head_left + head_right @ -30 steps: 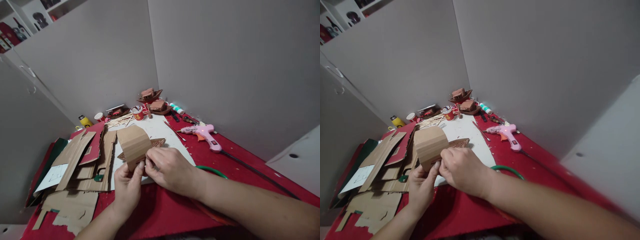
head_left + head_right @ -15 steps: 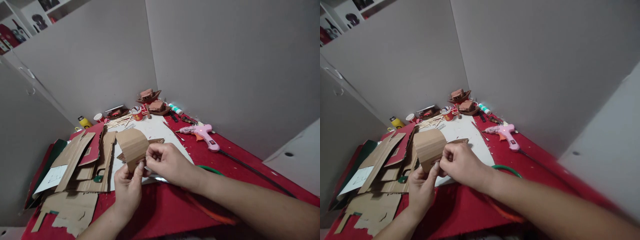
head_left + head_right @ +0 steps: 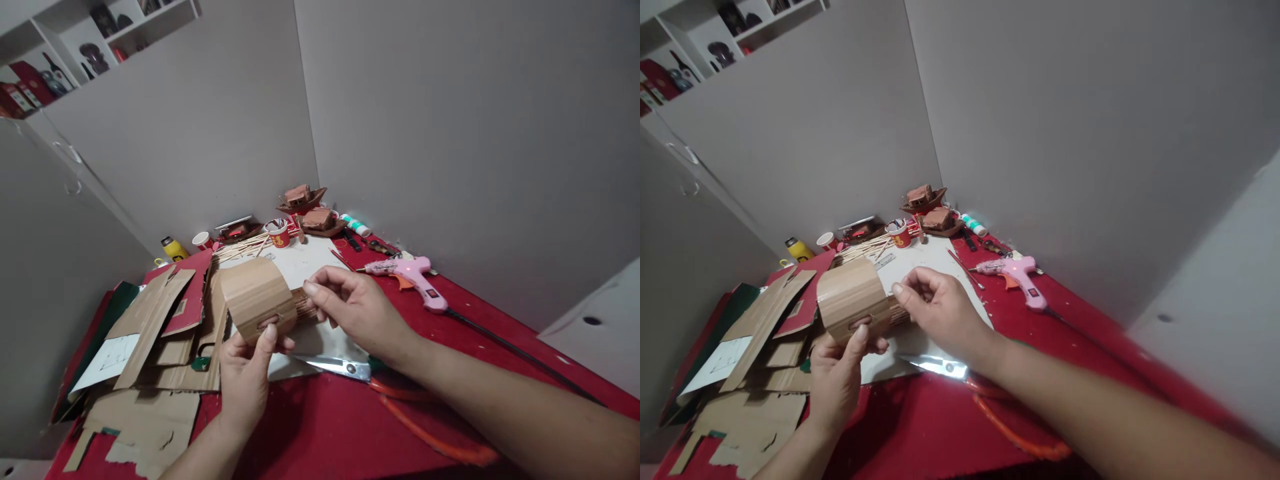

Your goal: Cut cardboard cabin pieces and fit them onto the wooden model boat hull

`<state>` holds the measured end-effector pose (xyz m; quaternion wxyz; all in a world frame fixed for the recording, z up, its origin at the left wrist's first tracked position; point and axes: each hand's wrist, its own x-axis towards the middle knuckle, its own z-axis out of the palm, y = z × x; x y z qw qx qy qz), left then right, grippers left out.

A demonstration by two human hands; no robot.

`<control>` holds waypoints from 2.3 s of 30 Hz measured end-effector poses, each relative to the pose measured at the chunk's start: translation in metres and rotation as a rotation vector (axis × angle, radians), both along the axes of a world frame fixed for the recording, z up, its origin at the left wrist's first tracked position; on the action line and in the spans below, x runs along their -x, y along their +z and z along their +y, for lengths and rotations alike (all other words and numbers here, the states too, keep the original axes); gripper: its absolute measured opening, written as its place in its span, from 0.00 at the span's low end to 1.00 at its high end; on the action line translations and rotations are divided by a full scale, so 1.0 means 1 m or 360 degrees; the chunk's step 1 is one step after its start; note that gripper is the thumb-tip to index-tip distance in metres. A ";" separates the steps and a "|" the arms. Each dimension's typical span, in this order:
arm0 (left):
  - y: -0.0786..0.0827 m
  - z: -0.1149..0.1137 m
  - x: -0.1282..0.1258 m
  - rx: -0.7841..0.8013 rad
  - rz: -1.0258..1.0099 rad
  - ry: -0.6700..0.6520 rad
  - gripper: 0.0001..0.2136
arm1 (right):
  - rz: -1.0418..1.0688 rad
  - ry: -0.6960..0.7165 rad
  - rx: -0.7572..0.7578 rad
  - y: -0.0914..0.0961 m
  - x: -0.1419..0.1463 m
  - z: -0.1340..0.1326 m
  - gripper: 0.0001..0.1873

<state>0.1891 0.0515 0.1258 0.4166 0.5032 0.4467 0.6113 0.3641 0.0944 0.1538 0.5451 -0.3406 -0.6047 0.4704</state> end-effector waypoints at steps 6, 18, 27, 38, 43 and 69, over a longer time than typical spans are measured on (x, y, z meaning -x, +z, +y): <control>0.007 -0.004 0.000 0.0113 0.0256 -0.0392 0.09 | 0.0225 0.0267 0.0244 0.002 -0.001 0.005 0.19; 0.024 0.007 0.029 0.0067 -0.0009 -0.0183 0.13 | 0.0132 0.0501 0.0324 -0.003 0.001 0.000 0.16; 0.029 0.006 0.026 0.0015 0.0211 -0.0094 0.10 | 0.0351 0.0371 0.0431 0.000 -0.002 0.005 0.17; 0.033 0.012 0.032 0.0118 0.0180 -0.0259 0.06 | 0.0384 0.0224 0.0430 -0.002 -0.007 0.017 0.13; 0.032 0.014 0.037 0.0130 0.0033 -0.0327 0.05 | -0.0059 0.0001 -0.0211 -0.007 -0.010 0.018 0.25; 0.010 0.053 0.022 0.0364 0.0092 -0.0183 0.16 | -0.1597 0.0196 -0.0470 -0.016 -0.007 0.092 0.04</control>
